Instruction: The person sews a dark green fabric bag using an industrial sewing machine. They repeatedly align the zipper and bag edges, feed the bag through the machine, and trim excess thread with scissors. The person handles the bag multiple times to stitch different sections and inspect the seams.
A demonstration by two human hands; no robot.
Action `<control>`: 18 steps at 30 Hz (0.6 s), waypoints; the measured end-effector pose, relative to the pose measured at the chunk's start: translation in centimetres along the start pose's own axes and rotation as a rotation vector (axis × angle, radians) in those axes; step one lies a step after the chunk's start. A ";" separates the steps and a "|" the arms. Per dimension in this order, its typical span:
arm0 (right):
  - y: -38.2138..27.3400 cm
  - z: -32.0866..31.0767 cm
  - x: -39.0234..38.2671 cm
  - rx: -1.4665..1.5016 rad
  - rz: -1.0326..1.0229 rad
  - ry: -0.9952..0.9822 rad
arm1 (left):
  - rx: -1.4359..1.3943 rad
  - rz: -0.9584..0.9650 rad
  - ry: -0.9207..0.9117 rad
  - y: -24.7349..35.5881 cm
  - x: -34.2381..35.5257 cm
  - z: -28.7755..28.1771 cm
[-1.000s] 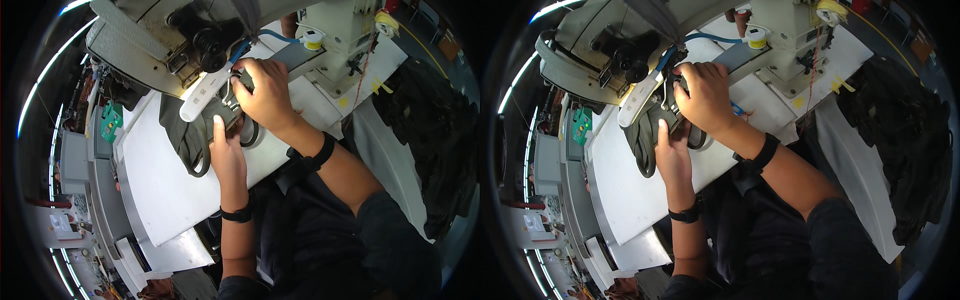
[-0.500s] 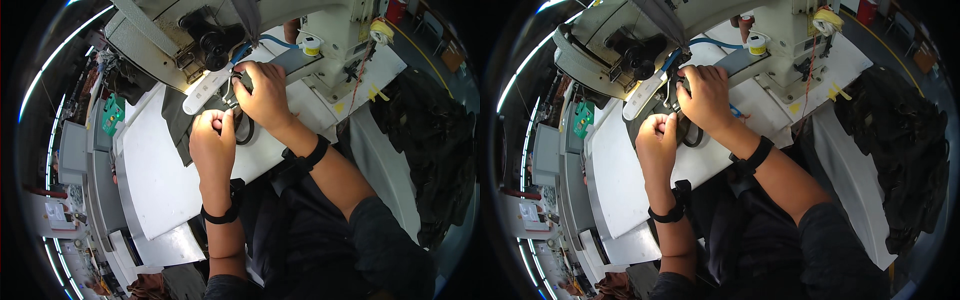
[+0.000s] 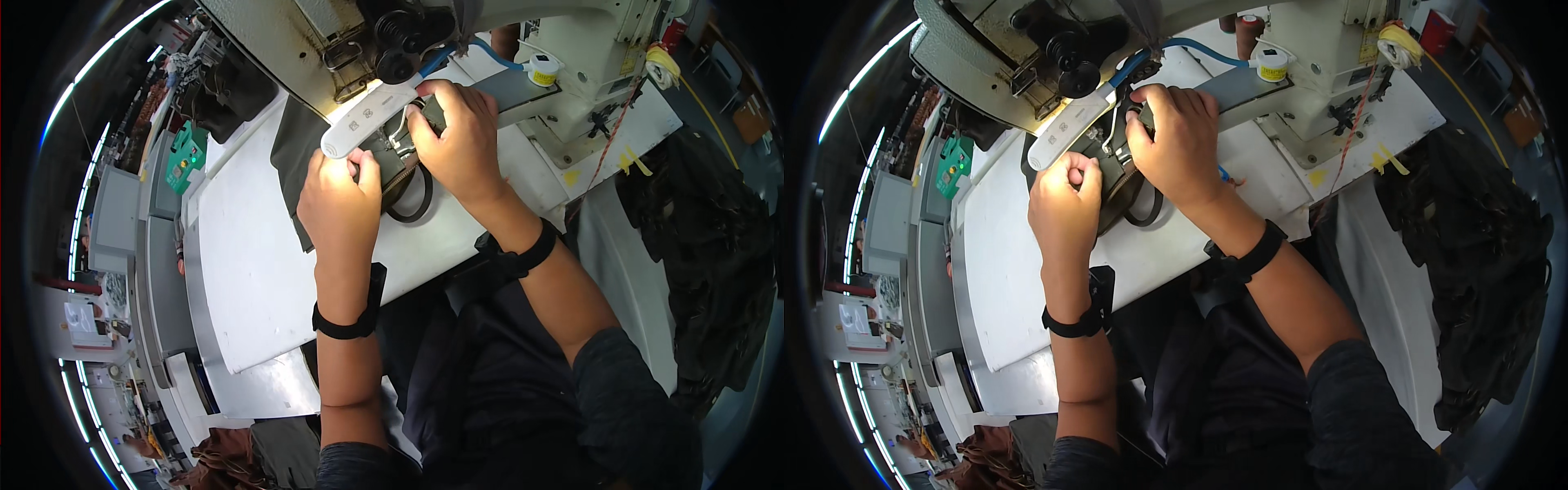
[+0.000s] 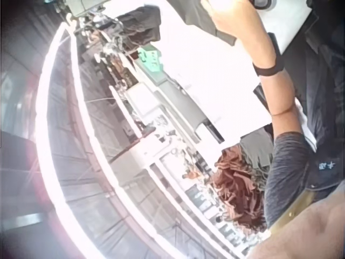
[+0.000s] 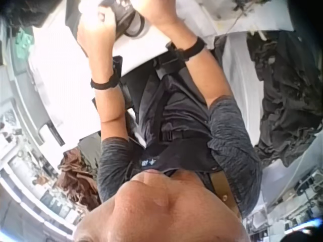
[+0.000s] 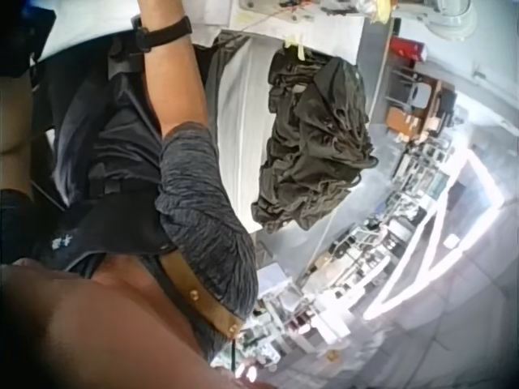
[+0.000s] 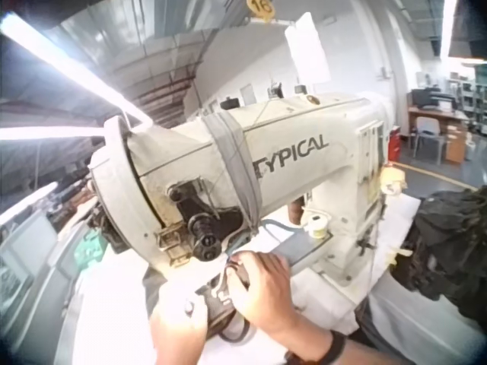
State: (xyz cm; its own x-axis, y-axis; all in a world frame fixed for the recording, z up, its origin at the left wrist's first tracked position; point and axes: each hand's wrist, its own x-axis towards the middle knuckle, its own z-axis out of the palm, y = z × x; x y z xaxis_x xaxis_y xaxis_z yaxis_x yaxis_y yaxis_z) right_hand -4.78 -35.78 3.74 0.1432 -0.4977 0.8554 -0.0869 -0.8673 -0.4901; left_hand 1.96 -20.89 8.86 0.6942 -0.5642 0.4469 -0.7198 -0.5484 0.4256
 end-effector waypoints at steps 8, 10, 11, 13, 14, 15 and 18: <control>0.1 0.3 -0.2 0.013 0.027 -0.039 | -0.079 0.487 0.058 -1.5 -3.0 1.7; 0.2 0.5 -0.4 0.019 0.008 -0.019 | -0.083 0.558 0.106 -2.9 -2.6 2.0; 0.4 0.5 -0.4 0.016 0.001 -0.003 | -0.088 0.601 0.127 -3.3 -2.3 2.1; 0.2 0.3 -0.4 0.013 0.011 -0.019 | -0.075 0.636 0.168 -3.2 -2.2 2.2; 0.1 0.2 -0.2 0.006 0.019 -0.025 | -0.066 0.655 0.168 -3.3 -2.1 2.2; 0.1 0.1 -0.2 -0.002 0.028 -0.030 | -0.058 0.674 0.168 -3.4 -2.1 2.2; 0.0 0.2 -0.2 0.009 0.025 -0.037 | 0.004 0.724 0.184 -3.6 -2.0 2.1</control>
State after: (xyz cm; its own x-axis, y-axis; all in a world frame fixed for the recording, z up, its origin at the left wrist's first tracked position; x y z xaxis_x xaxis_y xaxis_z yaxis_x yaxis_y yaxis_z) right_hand -4.65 -35.70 3.55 0.1773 -0.5189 0.8363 -0.0819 -0.8545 -0.5129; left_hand 3.16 -19.06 4.75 0.0342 -0.6730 0.7388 -0.9963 -0.0812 -0.0278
